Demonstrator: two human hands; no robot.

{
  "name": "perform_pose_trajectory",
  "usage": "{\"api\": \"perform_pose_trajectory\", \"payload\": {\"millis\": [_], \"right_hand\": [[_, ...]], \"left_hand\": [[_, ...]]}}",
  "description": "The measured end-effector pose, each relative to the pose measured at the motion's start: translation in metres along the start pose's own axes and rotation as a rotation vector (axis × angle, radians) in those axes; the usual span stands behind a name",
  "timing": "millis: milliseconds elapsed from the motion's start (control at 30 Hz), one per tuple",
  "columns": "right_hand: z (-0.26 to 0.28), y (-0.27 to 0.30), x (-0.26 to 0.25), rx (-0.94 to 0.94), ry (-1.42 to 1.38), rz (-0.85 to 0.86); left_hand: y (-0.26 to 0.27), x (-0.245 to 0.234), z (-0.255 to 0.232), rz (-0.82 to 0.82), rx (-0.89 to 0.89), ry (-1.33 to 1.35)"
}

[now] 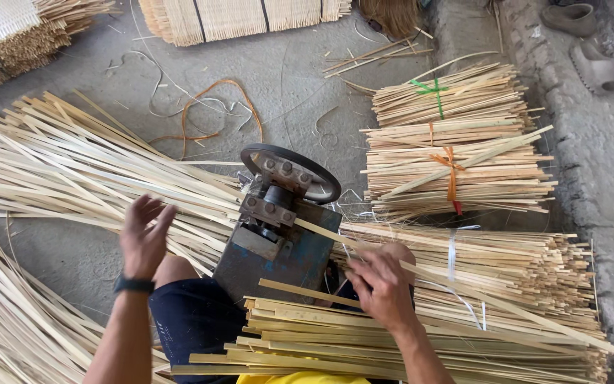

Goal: The person sits on the floor and feeds long bamboo strips through a grinding machine to smooth or shape them. They handle the strips one at a time, guiding them through the machine and stacking the processed strips on their lap.

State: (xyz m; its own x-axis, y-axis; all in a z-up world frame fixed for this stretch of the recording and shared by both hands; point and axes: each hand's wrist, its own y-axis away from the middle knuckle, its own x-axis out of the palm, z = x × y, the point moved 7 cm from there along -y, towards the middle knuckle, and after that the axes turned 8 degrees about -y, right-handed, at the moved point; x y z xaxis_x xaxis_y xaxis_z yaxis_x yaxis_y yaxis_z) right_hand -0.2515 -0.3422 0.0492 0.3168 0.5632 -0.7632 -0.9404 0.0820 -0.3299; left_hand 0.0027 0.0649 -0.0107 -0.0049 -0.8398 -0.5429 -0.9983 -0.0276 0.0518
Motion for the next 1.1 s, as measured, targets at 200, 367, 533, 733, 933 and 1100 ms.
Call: {"api": "perform_pose_trajectory", "payload": {"millis": [200,367,533,733,933,1100], "right_hand": [[-0.059,0.064,-0.003,0.439,-0.042,0.493],[-0.105,0.119,0.0,0.77,-0.158,0.507],[-0.106,0.094,-0.036,0.389,-0.415,0.083],[-0.093,0.054,-0.084,0.269,-0.165,-0.193],[-0.081,0.036,-0.073,0.244,-0.077,-0.165],[-0.072,0.03,-0.052,0.168,0.019,-0.127]], "left_hand": [[-0.024,0.082,-0.068,0.201,-0.127,0.724],[-0.028,0.108,-0.058,0.201,-0.195,0.835],[-0.031,0.107,-0.045,0.186,-0.22,0.915],[-0.037,0.094,-0.042,0.16,-0.203,0.937],[-0.045,0.071,-0.042,0.075,-0.169,1.022],[-0.051,0.047,-0.041,-0.065,-0.11,1.09]]}}
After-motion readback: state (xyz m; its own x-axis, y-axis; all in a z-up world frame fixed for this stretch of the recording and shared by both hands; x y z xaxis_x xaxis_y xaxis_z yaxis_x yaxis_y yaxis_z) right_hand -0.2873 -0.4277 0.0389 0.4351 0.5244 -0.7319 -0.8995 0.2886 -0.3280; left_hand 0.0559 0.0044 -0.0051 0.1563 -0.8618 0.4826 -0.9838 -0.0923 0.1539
